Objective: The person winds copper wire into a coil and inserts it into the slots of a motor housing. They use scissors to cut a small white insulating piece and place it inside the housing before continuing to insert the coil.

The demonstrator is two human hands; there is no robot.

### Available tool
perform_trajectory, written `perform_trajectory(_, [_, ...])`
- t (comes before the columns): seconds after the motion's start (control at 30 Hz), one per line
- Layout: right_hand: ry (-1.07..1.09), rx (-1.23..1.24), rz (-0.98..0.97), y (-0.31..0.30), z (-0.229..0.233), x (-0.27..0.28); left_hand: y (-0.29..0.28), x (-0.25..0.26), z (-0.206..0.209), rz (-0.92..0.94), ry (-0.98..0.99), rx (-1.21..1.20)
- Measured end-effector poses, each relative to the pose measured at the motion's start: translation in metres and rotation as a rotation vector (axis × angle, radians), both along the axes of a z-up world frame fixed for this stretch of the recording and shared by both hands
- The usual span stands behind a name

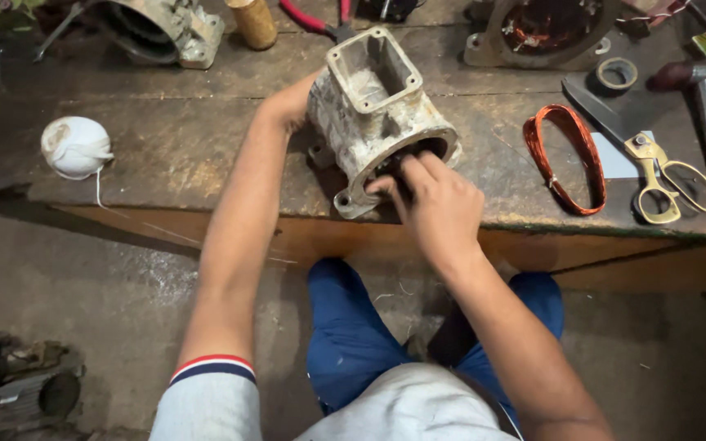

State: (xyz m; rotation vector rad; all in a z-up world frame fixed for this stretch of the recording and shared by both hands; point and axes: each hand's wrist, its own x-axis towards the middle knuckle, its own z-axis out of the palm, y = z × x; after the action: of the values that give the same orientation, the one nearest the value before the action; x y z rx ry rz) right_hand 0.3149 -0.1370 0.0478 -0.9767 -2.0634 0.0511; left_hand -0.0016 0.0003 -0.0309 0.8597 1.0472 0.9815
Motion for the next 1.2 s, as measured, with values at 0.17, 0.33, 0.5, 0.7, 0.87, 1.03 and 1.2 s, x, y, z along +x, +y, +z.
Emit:
perform_trajectory(0.17, [0.005,-0.049,0.053,0.0,0.006,0.004,0.003,0.006,0.011,-0.015,0.104,0.093])
perform_trajectory(0.33, [0.029,0.037,0.131,-0.03,0.008,0.077,-0.047,0.005,0.091,-0.271,0.871,0.609])
perform_trajectory(0.5, [-0.011,0.082,-0.346,-0.039,0.005,0.181,-0.197,0.052,0.177,0.641,1.431,1.002])
perform_trajectory(0.7, [-0.271,0.163,-0.369,-0.011,-0.026,0.226,-0.281,0.213,0.202,0.17,1.26,1.41])
perform_trajectory(0.87, [-0.233,0.113,-0.381,-0.011,-0.044,0.22,-0.215,0.344,0.128,-0.092,1.281,1.287])
perform_trajectory(1.03, [-0.182,0.178,-0.378,-0.011,-0.046,0.235,-0.144,0.343,0.055,0.031,1.336,1.484])
perform_trajectory(1.2, [-0.16,0.111,-0.387,-0.021,-0.045,0.25,-0.132,0.347,0.042,-0.045,1.472,1.238])
